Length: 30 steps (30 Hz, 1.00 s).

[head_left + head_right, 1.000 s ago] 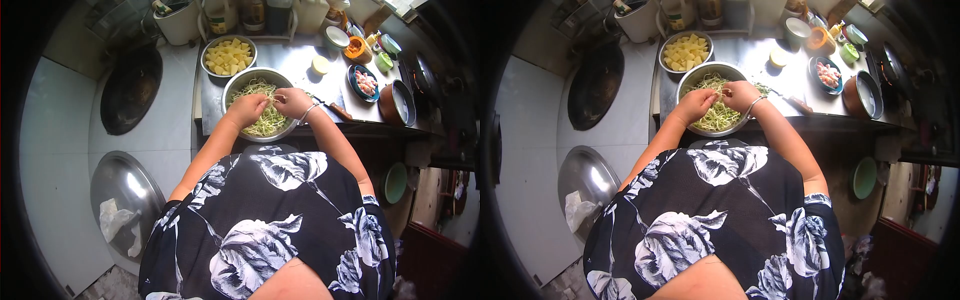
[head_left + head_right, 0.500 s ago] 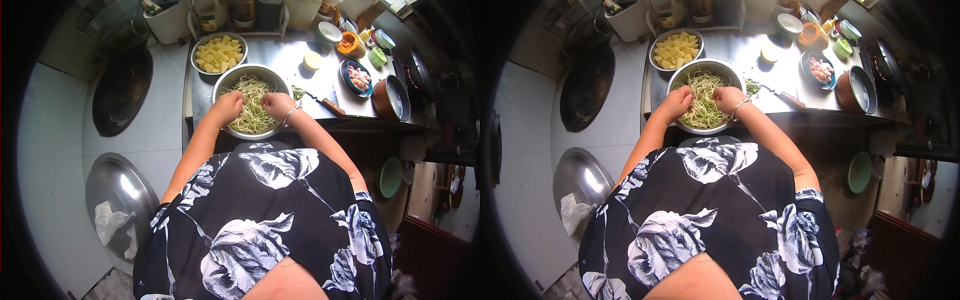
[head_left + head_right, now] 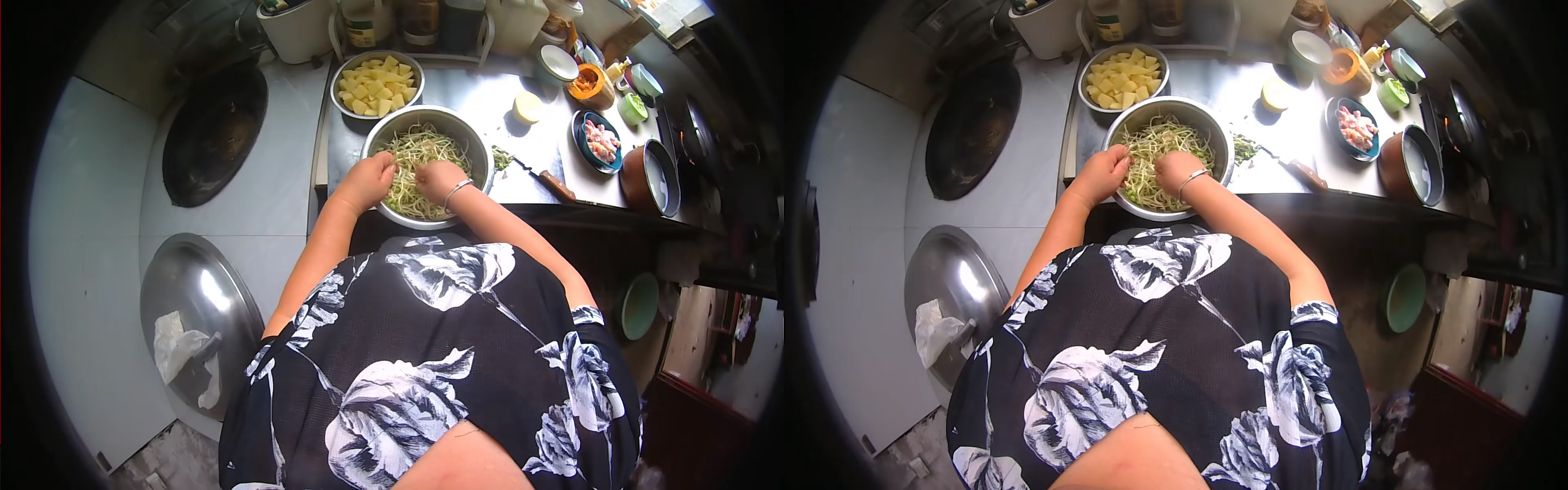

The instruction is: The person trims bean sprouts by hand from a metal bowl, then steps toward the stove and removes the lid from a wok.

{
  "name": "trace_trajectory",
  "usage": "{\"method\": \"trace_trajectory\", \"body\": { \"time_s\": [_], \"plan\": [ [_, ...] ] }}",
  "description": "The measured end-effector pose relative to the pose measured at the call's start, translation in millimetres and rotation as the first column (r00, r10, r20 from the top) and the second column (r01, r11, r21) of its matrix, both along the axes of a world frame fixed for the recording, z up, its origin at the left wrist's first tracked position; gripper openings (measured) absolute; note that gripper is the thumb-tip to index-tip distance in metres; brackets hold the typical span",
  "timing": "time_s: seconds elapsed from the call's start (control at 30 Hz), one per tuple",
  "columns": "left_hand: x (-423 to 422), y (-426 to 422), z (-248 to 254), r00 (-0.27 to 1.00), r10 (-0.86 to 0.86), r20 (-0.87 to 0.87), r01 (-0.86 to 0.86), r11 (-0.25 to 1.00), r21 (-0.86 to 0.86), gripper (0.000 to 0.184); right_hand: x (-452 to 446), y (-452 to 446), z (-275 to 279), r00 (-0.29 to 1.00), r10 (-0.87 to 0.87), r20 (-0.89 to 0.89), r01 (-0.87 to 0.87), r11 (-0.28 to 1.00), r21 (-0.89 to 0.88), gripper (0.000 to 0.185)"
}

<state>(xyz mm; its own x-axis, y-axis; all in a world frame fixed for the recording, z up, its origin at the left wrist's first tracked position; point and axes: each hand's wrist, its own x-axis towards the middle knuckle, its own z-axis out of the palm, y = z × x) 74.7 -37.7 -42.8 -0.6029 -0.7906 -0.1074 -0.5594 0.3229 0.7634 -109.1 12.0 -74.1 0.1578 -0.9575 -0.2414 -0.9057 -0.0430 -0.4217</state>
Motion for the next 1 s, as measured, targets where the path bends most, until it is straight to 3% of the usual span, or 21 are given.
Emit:
{"method": "trace_trajectory", "body": {
  "time_s": [0.17,0.37,0.43,0.47,0.5,0.57,0.73,0.77,0.83,0.87,1.0],
  "plan": [
    [1.2,-1.8,0.9,0.999,0.028,-0.041,-0.028,1.000,0.014,0.013,-17.5,7.2,20.5,0.938,-0.148,0.313,0.178,0.982,-0.068,0.021],
    [-11.2,-6.9,2.5,0.994,0.002,-0.109,-0.002,1.000,0.003,0.012,-39.8,7.4,28.7,0.720,-0.290,0.631,0.270,0.954,0.131,0.019],
    [-15.0,-10.1,1.1,0.993,0.006,-0.119,-0.006,1.000,0.002,0.012,-47.8,7.8,29.8,0.368,-0.333,0.868,0.220,0.938,0.266,0.015],
    [-16.5,-10.8,0.2,0.993,0.000,-0.119,0.000,1.000,0.002,0.012,-52.2,7.6,31.8,0.478,-0.323,0.817,0.255,0.941,0.223,0.015],
    [-18.3,-12.0,0.0,0.992,-0.004,-0.125,0.001,1.000,-0.021,0.011,-56.1,8.6,31.3,0.477,-0.324,0.817,0.260,0.940,0.221,0.015],
    [-21.4,-14.9,1.0,0.992,-0.011,-0.130,0.005,0.999,-0.046,0.011,-61.3,9.5,29.7,0.292,-0.297,0.909,0.199,0.949,0.246,0.016],
    [-40.6,-8.1,14.0,0.964,-0.063,-0.259,0.006,0.977,-0.213,0.012,-60.7,13.3,35.9,0.346,-0.293,0.891,0.237,0.946,0.219,0.015],
    [-45.3,-6.1,18.5,0.964,-0.063,-0.258,0.006,0.977,-0.213,0.012,-61.4,13.6,33.8,0.317,-0.293,0.902,0.208,0.949,0.235,0.015],
    [-51.7,-2.8,25.0,0.964,-0.050,-0.262,0.077,0.992,0.097,0.012,-61.0,14.5,31.4,0.285,-0.293,0.913,0.178,0.952,0.250,0.014],
    [-52.2,-4.7,18.9,0.980,-0.118,-0.160,0.115,0.993,-0.032,0.014,-60.8,14.9,31.2,0.240,-0.297,0.924,0.182,0.949,0.258,0.013],
    [-52.6,2.0,20.5,0.989,-0.137,-0.063,0.135,0.990,-0.039,0.018,-60.5,16.0,30.9,0.131,-0.308,0.942,0.208,0.938,0.278,0.012]
  ]
}}
